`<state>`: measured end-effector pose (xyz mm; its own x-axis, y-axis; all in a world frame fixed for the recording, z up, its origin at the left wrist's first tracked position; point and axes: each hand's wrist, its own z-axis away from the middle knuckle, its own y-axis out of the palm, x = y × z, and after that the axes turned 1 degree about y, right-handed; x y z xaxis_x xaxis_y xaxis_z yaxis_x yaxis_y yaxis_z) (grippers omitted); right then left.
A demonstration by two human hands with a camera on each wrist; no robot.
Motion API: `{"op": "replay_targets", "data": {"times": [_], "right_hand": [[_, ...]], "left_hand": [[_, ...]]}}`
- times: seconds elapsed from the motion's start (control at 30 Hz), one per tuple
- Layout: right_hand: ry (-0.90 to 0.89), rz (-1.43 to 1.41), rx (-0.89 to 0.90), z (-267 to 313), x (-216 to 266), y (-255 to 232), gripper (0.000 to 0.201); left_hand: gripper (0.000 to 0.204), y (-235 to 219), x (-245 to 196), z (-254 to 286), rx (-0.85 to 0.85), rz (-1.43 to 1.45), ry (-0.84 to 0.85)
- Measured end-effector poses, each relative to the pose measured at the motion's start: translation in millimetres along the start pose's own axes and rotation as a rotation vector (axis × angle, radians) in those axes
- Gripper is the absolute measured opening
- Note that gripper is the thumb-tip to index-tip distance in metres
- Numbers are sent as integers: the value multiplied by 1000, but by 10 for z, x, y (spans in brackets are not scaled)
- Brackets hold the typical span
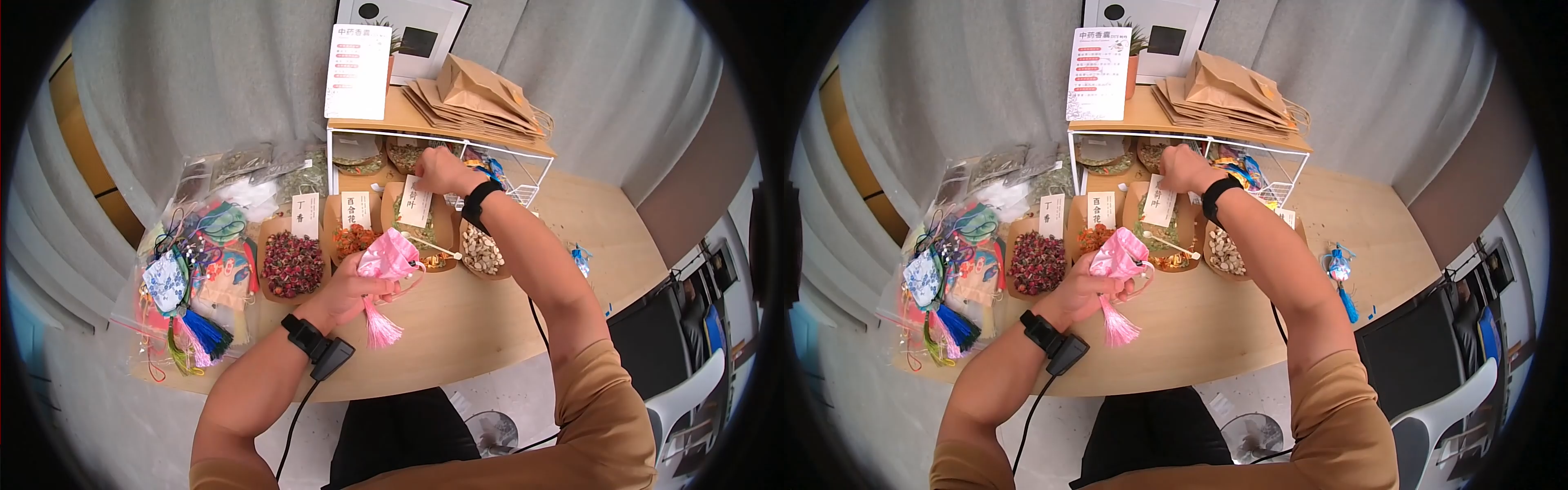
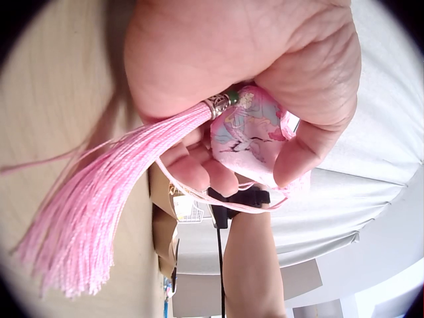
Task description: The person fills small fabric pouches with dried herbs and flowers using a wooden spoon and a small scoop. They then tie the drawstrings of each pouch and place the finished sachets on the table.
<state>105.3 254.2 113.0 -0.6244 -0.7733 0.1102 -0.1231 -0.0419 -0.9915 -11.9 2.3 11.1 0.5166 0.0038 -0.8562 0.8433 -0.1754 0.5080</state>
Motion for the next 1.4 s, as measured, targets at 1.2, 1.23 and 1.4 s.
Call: {"op": "replay_targets", "data": {"times": [1.2, 1.23, 1.4], "right_hand": [[-403, 134, -216, 508, 336, -300, 6], [-410, 127, -212, 517, 328, -294, 7], [-425, 145, -214, 571, 290, -245, 10]], "left_hand": [[34, -2, 4, -19, -65, -36, -19], [34, -5, 2, -17, -64, -33, -24], [34, 10, 1, -15, -64, -14, -17]]}}
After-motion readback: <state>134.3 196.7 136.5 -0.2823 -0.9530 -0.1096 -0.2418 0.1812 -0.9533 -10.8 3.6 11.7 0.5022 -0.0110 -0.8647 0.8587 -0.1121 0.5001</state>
